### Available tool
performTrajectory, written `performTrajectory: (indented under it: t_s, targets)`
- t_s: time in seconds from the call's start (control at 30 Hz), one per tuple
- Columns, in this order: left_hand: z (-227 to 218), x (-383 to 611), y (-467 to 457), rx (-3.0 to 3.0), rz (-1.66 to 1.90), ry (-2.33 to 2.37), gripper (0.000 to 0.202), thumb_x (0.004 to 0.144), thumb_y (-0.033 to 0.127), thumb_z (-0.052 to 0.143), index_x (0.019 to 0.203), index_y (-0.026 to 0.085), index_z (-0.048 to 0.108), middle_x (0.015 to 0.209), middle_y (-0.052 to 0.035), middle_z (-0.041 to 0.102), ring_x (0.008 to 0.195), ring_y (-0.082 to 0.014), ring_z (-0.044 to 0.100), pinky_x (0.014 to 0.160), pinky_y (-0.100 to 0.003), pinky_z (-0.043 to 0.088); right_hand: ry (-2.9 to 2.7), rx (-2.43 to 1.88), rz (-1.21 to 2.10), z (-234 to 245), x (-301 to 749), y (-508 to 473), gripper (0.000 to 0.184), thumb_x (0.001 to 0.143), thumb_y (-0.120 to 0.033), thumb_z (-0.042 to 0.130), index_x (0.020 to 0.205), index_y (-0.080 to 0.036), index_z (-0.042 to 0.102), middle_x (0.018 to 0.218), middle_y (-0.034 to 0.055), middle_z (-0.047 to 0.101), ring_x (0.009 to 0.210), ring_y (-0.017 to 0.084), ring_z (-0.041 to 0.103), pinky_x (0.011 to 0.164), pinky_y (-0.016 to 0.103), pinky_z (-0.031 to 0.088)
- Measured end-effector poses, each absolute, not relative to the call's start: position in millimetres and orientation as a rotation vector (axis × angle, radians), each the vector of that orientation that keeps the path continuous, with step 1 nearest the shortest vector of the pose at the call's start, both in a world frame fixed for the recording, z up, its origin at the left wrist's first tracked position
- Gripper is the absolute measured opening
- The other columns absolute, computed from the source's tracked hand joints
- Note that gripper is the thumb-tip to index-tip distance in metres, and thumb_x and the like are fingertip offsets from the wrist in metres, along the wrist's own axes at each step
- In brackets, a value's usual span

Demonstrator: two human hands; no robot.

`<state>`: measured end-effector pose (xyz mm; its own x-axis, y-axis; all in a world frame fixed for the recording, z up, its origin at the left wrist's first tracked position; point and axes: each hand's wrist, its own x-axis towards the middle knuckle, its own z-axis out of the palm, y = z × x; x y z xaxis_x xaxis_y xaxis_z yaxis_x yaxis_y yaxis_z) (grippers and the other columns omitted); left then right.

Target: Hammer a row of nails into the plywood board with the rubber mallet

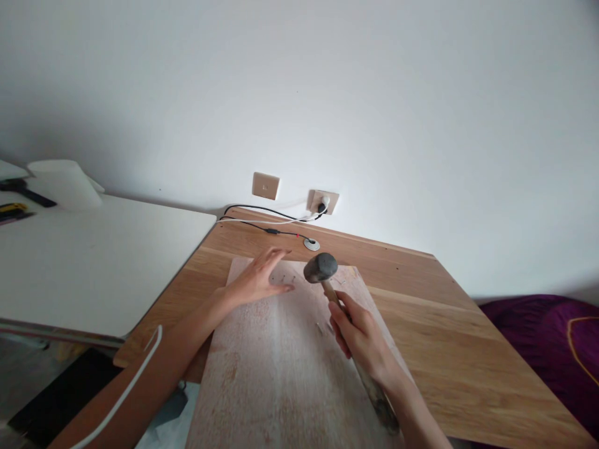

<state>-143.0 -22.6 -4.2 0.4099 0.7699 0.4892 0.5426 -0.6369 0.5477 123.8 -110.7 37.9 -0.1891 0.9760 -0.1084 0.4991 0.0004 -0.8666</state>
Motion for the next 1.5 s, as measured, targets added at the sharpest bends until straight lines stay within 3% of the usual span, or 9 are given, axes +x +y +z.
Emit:
performTrajectory:
  t_s: [0.13,0.2,0.3,0.47,0.73,0.83,0.93,1.03,1.5]
  targets:
    - [17,-126,-41,2.619,1.040,1.079,0.033,0.097,0.026,0.064,0.130,0.022,0.065,0.123,-0.0099,0.064,0.117,-0.0253,0.063,0.107,-0.042,0.050,-1.620,-1.597,1.148,26,162,-130,0.055,0.099,-0.069,0.047,0.122,-0.020,0.055,0.062,-0.0086,0.049,0.039,0.010,0.044,0.034,0.020,0.032]
    - [26,-110,-54,2.839,0.885,0.871,0.023,0.097,0.015,0.059,0.117,0.020,0.069,0.112,-0.0081,0.070,0.105,-0.0231,0.066,0.100,-0.039,0.051,-1.582,-1.635,1.142,20,175,-138,0.057,0.097,-0.070,0.048,0.122,-0.019,0.055,0.061,-0.0084,0.049,0.040,0.010,0.045,0.034,0.021,0.034]
    - [32,-83,-72,3.026,0.669,0.592,0.013,0.095,0.011,0.061,0.101,0.019,0.070,0.091,-0.0059,0.073,0.092,-0.0228,0.067,0.086,-0.037,0.051,-1.562,-1.657,1.115,13,183,-145,0.060,0.096,-0.072,0.048,0.119,-0.018,0.058,0.057,-0.0082,0.048,0.040,0.012,0.045,0.037,0.023,0.035]
    - [25,-64,-82,3.120,0.598,0.519,0.018,0.092,0.004,0.062,0.088,0.021,0.067,0.076,-0.0024,0.070,0.078,-0.0208,0.066,0.076,-0.035,0.050,-1.558,-1.648,1.115,9,183,-145,0.061,0.096,-0.075,0.047,0.116,-0.018,0.060,0.050,-0.0083,0.046,0.039,0.012,0.042,0.039,0.024,0.032]
    - [30,-123,-52,2.683,0.737,0.882,0.022,0.095,0.007,0.057,0.106,0.020,0.071,0.103,-0.0045,0.072,0.093,-0.0181,0.069,0.084,-0.029,0.053,-1.572,-1.646,1.142,4,186,-142,0.048,0.100,-0.068,0.046,0.103,-0.022,0.057,0.054,-0.0066,0.051,0.040,0.012,0.045,0.039,0.023,0.033]
    - [29,-153,-30,2.377,0.842,1.114,0.021,0.091,0.008,0.059,0.096,0.021,0.075,0.095,-0.0019,0.073,0.086,-0.0160,0.069,0.082,-0.028,0.053,-1.602,-1.636,1.140,4,187,-142,0.046,0.101,-0.067,0.044,0.096,-0.023,0.055,0.052,-0.0064,0.050,0.041,0.012,0.044,0.040,0.023,0.033]
    - [18,-170,-13,2.217,0.811,1.183,0.018,0.087,0.009,0.062,0.088,0.019,0.076,0.090,-0.0030,0.075,0.083,-0.0168,0.070,0.079,-0.028,0.054,-1.601,-1.658,1.143,5,186,-143,0.046,0.101,-0.067,0.043,0.103,-0.022,0.056,0.053,-0.0064,0.051,0.041,0.013,0.045,0.040,0.024,0.034]
    - [8,-171,-8,2.140,0.756,1.197,0.019,0.086,0.010,0.063,0.095,0.018,0.077,0.088,-0.0030,0.077,0.078,-0.0169,0.070,0.076,-0.029,0.054,-1.592,-1.668,1.140,5,186,-144,0.047,0.101,-0.066,0.044,0.110,-0.022,0.057,0.054,-0.0067,0.050,0.042,0.013,0.046,0.040,0.024,0.035]
    - [15,-167,-8,2.264,0.596,1.260,0.032,0.079,0.001,0.059,0.099,0.018,0.076,0.086,-0.0022,0.077,0.077,-0.0169,0.070,0.074,-0.027,0.051,-1.595,-1.666,1.121,0,187,-141,0.045,0.102,-0.064,0.044,0.109,-0.021,0.056,0.055,-0.0068,0.051,0.042,0.012,0.047,0.040,0.022,0.036]
